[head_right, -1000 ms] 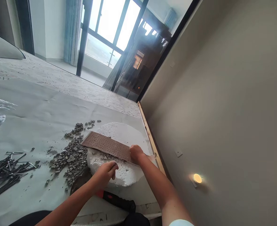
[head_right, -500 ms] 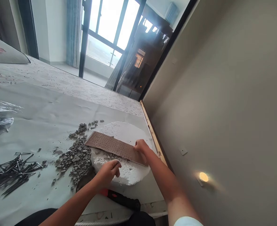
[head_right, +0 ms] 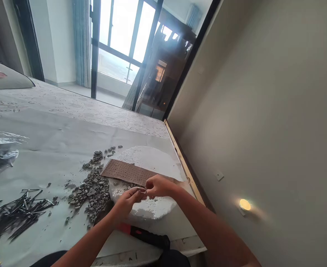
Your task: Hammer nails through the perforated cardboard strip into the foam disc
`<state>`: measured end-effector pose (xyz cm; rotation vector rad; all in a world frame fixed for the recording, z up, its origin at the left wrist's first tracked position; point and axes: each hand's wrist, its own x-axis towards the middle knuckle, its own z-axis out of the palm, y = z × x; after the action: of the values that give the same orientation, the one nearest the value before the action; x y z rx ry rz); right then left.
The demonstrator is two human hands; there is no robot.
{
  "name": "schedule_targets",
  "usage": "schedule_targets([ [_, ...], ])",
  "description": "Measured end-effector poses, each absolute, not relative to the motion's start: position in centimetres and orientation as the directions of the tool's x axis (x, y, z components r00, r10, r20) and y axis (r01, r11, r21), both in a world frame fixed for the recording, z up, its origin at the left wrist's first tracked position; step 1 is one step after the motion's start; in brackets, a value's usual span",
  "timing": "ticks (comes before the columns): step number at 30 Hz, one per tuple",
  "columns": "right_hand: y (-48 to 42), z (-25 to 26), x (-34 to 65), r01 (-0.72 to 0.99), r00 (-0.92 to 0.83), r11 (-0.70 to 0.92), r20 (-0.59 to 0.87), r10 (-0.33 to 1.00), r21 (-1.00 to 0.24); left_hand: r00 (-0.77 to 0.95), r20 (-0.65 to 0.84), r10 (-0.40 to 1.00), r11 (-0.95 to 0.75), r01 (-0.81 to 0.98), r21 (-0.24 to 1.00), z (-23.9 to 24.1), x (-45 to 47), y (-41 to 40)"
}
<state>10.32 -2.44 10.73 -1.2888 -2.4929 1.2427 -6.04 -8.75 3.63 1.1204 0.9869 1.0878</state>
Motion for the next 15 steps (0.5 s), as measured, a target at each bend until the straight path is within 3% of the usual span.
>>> schedule_targets([
  [4,-6.1,10.2,10.0,0.653,-0.677,0.528,-0.106,0.728,-0.543,0.483,-0.199,0.853,0.365,-0.279,0.888,3.4,-5.2,-10.0],
  [8,-8.9,11.8,11.7,0.682,-0.562,0.434,-0.043,0.826,-0.588,0.535,-0.233,0.812,0.415,-0.250,0.875,3.9,-4.9,-11.7],
  [11,-13.2,12.1,12.1,0.711,-0.467,0.377,0.004,0.884,-0.594,0.476,-0.259,0.840,0.414,-0.255,0.874,4.9,-4.9,-12.8],
  [15,-22.3,7.9,10.1,0.688,-0.694,0.451,-0.336,0.636,-0.568,0.383,-0.260,0.886,0.380,-0.280,0.882,6.3,-4.8,-14.1],
])
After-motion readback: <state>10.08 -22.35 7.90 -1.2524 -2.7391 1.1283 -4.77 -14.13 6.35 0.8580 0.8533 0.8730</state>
